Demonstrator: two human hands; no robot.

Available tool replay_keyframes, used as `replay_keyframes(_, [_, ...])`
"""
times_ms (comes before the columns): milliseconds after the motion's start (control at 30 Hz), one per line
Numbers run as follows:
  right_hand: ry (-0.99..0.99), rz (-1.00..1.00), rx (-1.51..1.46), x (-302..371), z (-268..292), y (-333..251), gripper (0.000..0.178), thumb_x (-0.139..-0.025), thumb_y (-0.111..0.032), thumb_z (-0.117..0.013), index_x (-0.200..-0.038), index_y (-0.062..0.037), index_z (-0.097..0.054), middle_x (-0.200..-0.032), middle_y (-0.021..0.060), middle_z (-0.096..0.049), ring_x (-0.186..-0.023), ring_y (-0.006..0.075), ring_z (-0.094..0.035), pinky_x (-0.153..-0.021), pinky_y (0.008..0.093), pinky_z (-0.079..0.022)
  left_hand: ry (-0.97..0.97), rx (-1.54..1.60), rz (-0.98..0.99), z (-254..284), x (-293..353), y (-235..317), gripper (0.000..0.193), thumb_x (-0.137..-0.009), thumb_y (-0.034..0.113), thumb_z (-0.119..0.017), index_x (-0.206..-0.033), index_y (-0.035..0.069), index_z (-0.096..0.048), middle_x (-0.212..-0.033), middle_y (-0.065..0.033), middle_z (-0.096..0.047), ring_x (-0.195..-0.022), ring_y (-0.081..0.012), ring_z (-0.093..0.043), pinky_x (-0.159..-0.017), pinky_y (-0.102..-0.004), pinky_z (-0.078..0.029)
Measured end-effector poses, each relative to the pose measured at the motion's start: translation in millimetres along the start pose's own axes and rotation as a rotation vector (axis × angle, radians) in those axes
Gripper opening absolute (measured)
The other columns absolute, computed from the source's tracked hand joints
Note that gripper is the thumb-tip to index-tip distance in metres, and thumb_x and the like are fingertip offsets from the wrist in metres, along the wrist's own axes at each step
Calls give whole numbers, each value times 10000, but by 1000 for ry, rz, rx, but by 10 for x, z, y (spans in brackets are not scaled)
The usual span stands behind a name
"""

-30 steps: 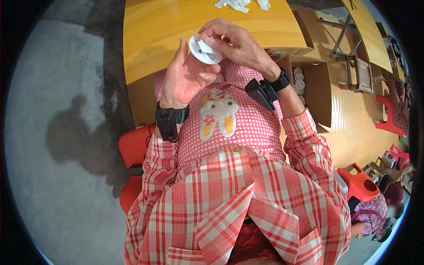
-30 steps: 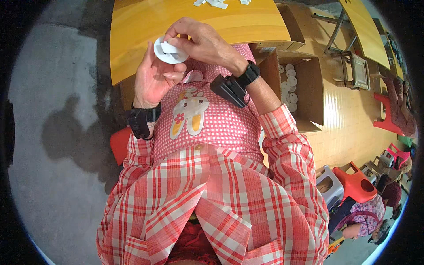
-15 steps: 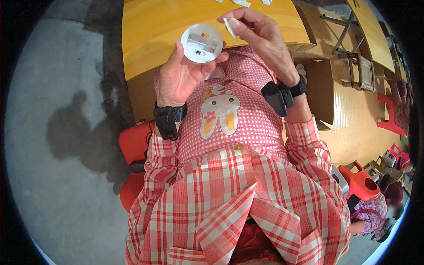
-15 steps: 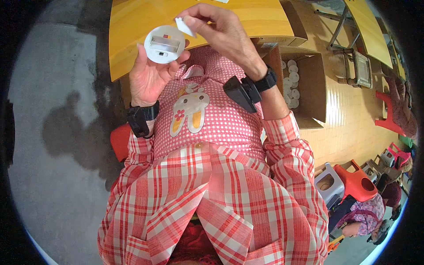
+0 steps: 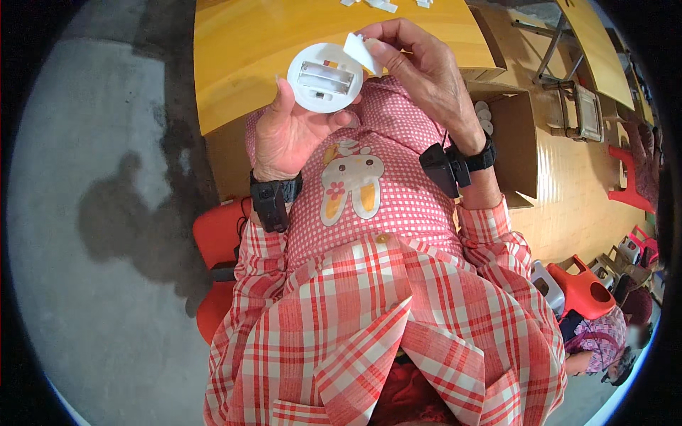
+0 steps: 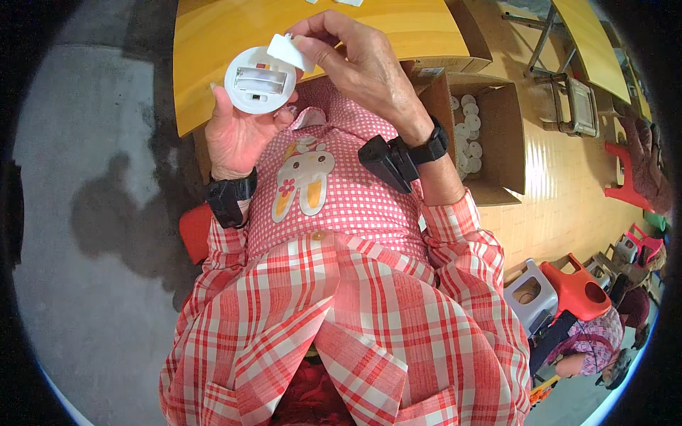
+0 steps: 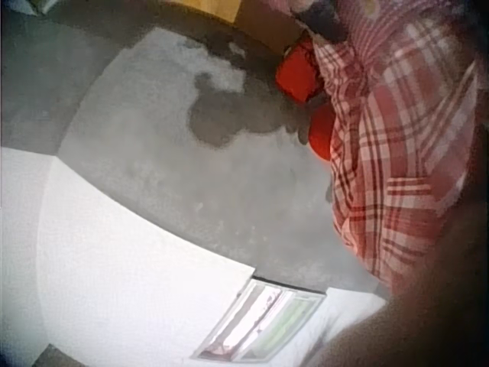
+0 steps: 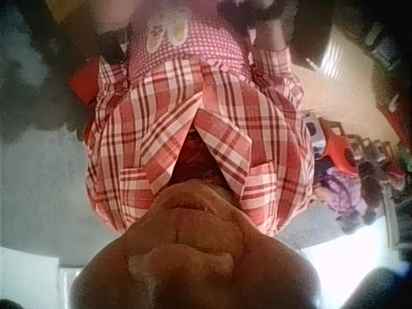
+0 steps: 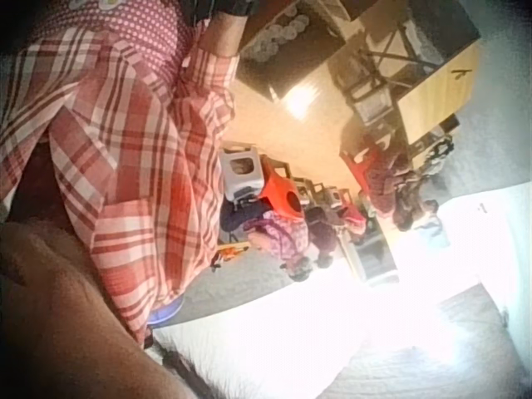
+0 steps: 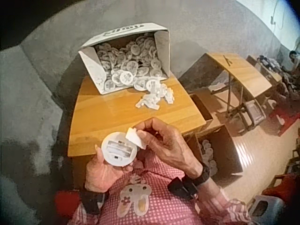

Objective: Assembling small white plastic components by hand at a workbench and placing them into a box.

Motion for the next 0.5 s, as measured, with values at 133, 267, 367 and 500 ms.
replay_keyframes(133, [-9, 3, 19, 15, -31, -21, 211, -887, -174, -593, -1016, -10, -627, -837, 63, -649, -736, 121, -591, -665, 263, -480, -17, 33, 2, 1, 11, -5, 722, -855, 528, -541, -1338, 22, -360, -1265, -172, -496, -1106, -320, -521, -823, -421, -480])
replay_keyframes(267, [7, 32, 91, 29, -17, -90, 213, -866, -153, -604, -1024, -13, -628, -825, 80, -650, -711, 141, -605, -663, 276, -493, 45, -56, 17, 37, 20, -4, 721, -840, 508, -581, -1365, 74, -347, -1306, -181, -454, -1121, -357, -485, -846, -413, -439])
replay_keyframes(367, [7, 54, 122, 22, -18, -143, 215, -861, -147, -604, -1022, -7, -626, -816, 97, -649, -693, 149, -610, -655, 284, -499, 45, -82, 8, 44, 15, 1, 731, -832, 516, -588, -1366, 77, -347, -1304, -173, -458, -1120, -354, -485, -843, -409, -435])
replay_keyframes(500, [-78, -11, 201, 20, -66, -187, 211, -901, -96, -573, -1089, -2, -601, -936, 53, -638, -864, 116, -605, -761, 244, -511, 43, -96, 3, 10, 16, 6, 744, -824, 523, -595, -1366, 79, -346, -1301, -165, -462, -1118, -350, -487, -844, -408, -434])
Point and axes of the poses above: each hand's wrist, its own x-axis away from the middle knuckle, its own z-axis out of the back of the hand, y = z × x, the point moved 10 cm from there along -x, towards the middle knuckle
